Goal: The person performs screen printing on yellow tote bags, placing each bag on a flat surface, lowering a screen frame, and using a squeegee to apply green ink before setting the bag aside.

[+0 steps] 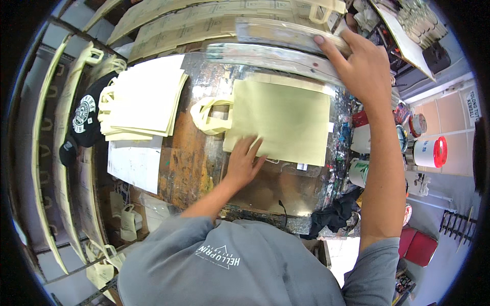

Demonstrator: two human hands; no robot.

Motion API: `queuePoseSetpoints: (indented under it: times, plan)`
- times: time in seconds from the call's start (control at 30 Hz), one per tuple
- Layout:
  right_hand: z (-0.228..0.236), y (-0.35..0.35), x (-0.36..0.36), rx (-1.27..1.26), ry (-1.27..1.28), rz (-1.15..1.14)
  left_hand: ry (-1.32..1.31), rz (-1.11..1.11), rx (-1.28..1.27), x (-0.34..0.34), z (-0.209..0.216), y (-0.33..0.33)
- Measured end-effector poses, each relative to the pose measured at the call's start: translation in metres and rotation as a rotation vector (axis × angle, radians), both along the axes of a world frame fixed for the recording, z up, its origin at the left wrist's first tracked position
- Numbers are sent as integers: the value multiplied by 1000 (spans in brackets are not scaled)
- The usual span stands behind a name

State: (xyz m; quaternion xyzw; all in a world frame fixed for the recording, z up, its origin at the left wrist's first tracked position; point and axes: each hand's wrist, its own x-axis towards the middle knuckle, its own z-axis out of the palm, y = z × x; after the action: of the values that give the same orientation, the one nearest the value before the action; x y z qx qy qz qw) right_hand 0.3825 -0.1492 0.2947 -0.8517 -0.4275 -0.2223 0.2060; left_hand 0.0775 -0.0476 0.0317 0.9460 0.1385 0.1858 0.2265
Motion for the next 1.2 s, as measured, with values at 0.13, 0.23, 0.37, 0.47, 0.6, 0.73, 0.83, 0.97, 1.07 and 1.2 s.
queuePoseSetpoints:
  times: [0.13,0.23,0.37,0.47,0.6,0.73,0.83,0.97,1.07,1.2]
  plan:
    - [4,2,-11,-62,113,-26,119,625,-1032,-65,-39,-7]
    - [-4,-3,-11,-12,25,-33,-138,762,-1466,-55,-44,15]
    - [-7,-3,-21,-40,71,-45,-96,644,-1503,-45,-53,32]
    - [-13,-6,-25,-77,42,-35,-157,672,-1520,-37,-66,35]
    - [-20,-14,-28,-78,-35,-47,-243,743,-1382,-20,-54,22]
    - [-20,-13,-39,-89,95,-50,-296,806,-1467,-11,-93,20]
    - [-26,-18,-32,-112,13,-48,-378,828,-1521,-8,-115,18]
    - [-27,-18,-33,-111,21,-53,-385,866,-1671,-9,-121,25]
    - [-24,-18,-33,-124,40,-21,-380,912,-1742,-6,-100,29]
    - [-28,-17,-38,0,-28,-7,-397,947,-1671,0,-92,31]
